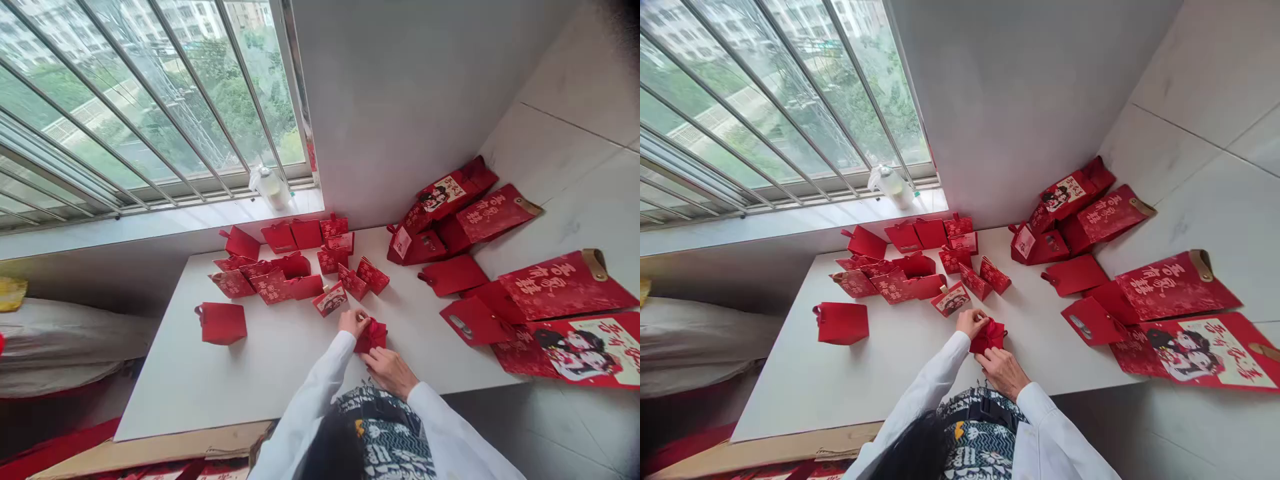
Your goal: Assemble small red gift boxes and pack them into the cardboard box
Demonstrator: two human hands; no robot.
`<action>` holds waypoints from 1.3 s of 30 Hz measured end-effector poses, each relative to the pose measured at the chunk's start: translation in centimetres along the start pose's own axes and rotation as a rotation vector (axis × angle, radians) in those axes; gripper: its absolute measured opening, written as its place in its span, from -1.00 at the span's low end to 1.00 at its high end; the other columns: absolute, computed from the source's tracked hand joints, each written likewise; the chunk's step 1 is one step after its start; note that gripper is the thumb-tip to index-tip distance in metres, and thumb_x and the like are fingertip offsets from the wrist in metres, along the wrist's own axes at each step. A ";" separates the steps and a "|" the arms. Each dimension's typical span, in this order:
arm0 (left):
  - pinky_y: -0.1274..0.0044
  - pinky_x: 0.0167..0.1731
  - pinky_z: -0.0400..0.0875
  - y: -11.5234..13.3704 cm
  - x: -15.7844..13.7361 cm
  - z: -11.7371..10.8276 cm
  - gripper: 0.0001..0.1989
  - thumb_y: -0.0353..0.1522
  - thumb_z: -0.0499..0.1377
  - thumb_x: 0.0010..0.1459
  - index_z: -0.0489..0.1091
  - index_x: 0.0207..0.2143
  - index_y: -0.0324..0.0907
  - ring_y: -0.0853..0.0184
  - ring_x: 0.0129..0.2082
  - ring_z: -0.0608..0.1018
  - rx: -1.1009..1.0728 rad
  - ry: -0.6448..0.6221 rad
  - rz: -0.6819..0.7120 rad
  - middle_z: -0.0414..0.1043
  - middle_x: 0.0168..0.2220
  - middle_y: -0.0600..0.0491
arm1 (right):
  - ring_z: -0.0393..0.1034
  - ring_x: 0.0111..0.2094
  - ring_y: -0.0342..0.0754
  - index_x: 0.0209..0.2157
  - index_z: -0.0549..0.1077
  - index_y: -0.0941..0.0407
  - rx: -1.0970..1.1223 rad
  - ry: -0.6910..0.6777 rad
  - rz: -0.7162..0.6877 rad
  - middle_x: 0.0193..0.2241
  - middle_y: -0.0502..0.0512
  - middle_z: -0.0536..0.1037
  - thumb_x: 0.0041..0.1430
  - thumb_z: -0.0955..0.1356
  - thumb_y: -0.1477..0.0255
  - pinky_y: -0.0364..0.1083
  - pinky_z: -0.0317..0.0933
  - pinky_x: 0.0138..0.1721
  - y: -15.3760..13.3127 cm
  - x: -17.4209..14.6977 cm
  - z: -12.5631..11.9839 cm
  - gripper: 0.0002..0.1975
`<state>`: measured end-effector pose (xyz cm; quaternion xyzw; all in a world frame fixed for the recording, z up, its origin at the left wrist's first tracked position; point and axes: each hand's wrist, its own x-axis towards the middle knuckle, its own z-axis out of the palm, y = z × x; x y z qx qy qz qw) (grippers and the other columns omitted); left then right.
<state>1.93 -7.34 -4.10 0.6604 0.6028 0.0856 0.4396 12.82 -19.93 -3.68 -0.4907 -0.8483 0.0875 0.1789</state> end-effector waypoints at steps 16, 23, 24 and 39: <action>0.51 -0.31 0.40 -2.0 -2.2 -0.5 -0.50 -0.27 0.33 -0.14 0.31 -0.13 -0.20 0.38 -0.41 0.47 -0.285 0.076 0.020 0.42 -0.34 0.06 | 0.34 -0.17 0.04 -0.34 0.52 0.06 0.631 0.164 0.806 -0.28 0.09 0.51 -0.10 0.40 0.24 0.02 0.21 -0.11 7.3 3.4 0.2 -0.74; 0.31 -0.03 0.30 -1.8 -2.5 1.6 -0.19 -0.33 0.46 -0.44 0.23 -0.07 -0.22 0.11 -0.06 0.44 -0.282 0.127 -0.101 0.38 -0.12 -0.12 | 0.39 -0.29 -0.05 -0.43 0.49 0.11 0.720 0.211 0.842 -0.34 0.07 0.51 0.00 0.30 0.27 -0.08 0.27 -0.25 6.8 2.7 1.2 -0.78; 0.31 -0.03 0.30 -1.9 -2.4 1.7 -0.18 -0.34 0.47 -0.45 0.23 -0.07 -0.21 0.11 -0.07 0.45 -0.287 0.114 -0.109 0.38 -0.12 -0.11 | 0.39 -0.31 -0.06 -0.45 0.48 0.11 0.726 0.215 0.847 -0.35 0.07 0.51 0.00 0.29 0.27 -0.08 0.27 -0.27 6.8 2.6 1.2 -0.78; 0.45 -0.26 0.43 -2.9 -3.2 0.1 -0.64 -0.25 0.30 -0.11 0.36 -0.24 -0.17 0.32 -0.36 0.51 -0.378 0.111 -0.052 0.45 -0.38 0.07 | 0.26 -0.44 -0.08 -0.50 0.44 0.10 0.634 0.246 0.893 -0.47 0.06 0.50 -0.01 0.28 0.25 -0.11 0.14 -0.35 4.9 1.4 -1.4 -0.77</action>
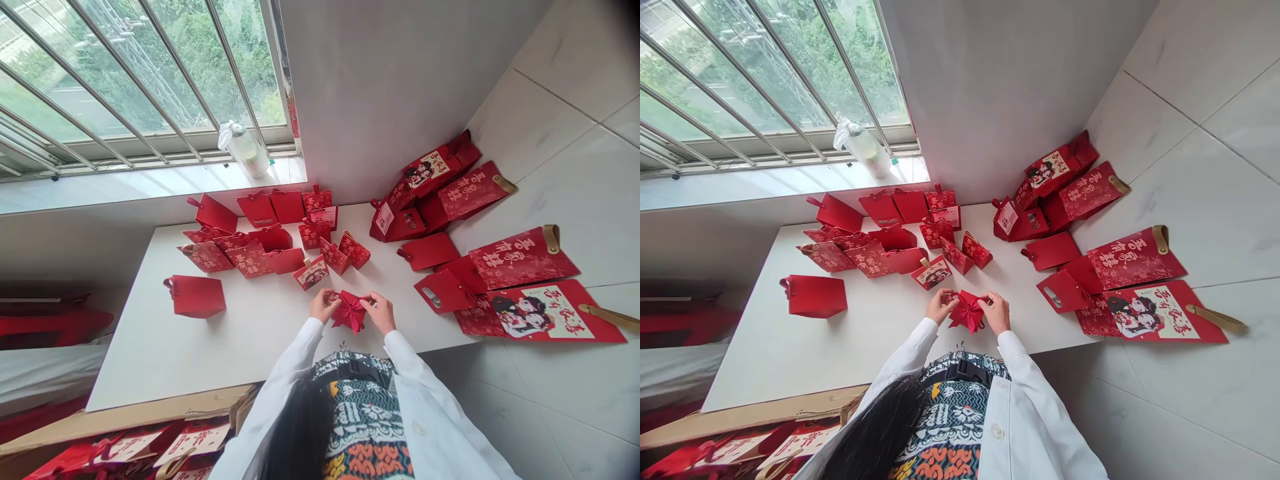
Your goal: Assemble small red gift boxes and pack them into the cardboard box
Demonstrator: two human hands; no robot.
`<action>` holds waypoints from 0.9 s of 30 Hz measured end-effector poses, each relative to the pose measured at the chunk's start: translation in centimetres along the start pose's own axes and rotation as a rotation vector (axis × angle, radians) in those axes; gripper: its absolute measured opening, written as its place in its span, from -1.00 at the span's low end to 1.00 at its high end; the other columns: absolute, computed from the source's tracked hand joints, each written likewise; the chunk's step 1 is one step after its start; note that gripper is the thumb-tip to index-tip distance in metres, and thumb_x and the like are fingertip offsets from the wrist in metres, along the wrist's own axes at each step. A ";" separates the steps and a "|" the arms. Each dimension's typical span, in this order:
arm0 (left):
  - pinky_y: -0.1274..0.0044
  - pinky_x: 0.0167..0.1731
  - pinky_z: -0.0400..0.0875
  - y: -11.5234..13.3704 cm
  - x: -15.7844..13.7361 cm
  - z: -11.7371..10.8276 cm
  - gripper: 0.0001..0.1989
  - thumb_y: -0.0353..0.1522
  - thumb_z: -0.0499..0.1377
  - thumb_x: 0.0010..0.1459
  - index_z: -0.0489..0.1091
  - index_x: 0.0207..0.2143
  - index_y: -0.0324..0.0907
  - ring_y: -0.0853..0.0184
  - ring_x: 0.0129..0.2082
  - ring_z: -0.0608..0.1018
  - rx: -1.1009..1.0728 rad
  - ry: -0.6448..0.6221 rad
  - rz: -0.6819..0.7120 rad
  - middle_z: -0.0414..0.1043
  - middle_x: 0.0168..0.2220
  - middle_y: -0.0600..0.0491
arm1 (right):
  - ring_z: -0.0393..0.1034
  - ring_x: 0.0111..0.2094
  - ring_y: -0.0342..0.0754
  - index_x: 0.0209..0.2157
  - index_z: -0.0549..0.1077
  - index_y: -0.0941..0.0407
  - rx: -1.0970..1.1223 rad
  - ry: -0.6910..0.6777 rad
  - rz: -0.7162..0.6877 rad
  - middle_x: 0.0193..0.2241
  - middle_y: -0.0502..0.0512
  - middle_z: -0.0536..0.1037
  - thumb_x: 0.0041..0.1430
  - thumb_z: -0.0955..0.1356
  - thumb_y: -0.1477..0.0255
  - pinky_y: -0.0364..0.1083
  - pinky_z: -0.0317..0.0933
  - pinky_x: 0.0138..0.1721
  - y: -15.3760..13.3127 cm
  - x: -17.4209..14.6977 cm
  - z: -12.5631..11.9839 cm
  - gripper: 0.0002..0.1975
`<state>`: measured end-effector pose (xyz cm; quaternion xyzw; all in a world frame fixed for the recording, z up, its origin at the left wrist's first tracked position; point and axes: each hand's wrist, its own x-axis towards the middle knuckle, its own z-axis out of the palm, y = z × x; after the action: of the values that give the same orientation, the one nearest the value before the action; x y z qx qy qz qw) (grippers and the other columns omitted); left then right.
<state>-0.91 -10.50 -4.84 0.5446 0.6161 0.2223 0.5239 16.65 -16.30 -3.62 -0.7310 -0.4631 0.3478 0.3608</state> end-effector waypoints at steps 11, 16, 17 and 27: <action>0.56 -0.45 0.43 -0.4 1.5 1.1 -0.79 -0.29 0.13 0.21 0.38 -0.26 -0.30 0.45 -0.46 0.47 -0.069 -0.076 -0.104 0.42 -0.38 0.07 | 0.33 -0.44 -0.06 -0.47 0.45 0.09 0.027 -0.043 0.014 -0.50 0.04 0.53 0.01 0.27 0.21 -0.12 0.15 -0.38 0.1 -0.6 0.0 -0.74; 0.54 -0.42 0.44 -0.9 1.6 1.2 -0.78 -0.29 0.12 0.22 0.37 -0.25 -0.30 0.44 -0.43 0.47 -0.076 -0.029 -0.058 0.41 -0.35 0.06 | 0.34 -0.43 -0.05 -0.46 0.44 0.09 0.045 -0.017 0.022 -0.47 0.06 0.54 0.02 0.27 0.21 -0.10 0.19 -0.32 0.6 -1.0 0.2 -0.75; 0.54 -0.42 0.44 -1.0 1.5 1.2 -0.78 -0.29 0.12 0.22 0.37 -0.25 -0.30 0.44 -0.43 0.47 -0.073 -0.015 -0.047 0.41 -0.34 0.06 | 0.34 -0.43 -0.05 -0.45 0.43 0.09 0.047 -0.008 0.027 -0.46 0.06 0.54 0.02 0.26 0.22 -0.10 0.19 -0.32 0.7 -1.1 0.2 -0.76; 0.48 -0.28 0.37 0.0 -1.2 0.4 -0.66 -0.33 0.25 -0.07 0.28 -0.22 -0.18 0.38 -0.37 0.40 0.120 0.211 0.071 0.31 -0.29 0.04 | 0.33 -0.45 -0.07 -0.44 0.40 0.09 0.048 0.056 0.056 -0.50 0.04 0.51 0.01 0.27 0.26 -0.11 0.23 -0.32 0.6 -1.7 0.6 -0.81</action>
<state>-0.75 -11.71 -4.53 0.5700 0.6605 0.2593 0.4143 15.88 -17.97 -4.16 -0.7443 -0.4239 0.3481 0.3810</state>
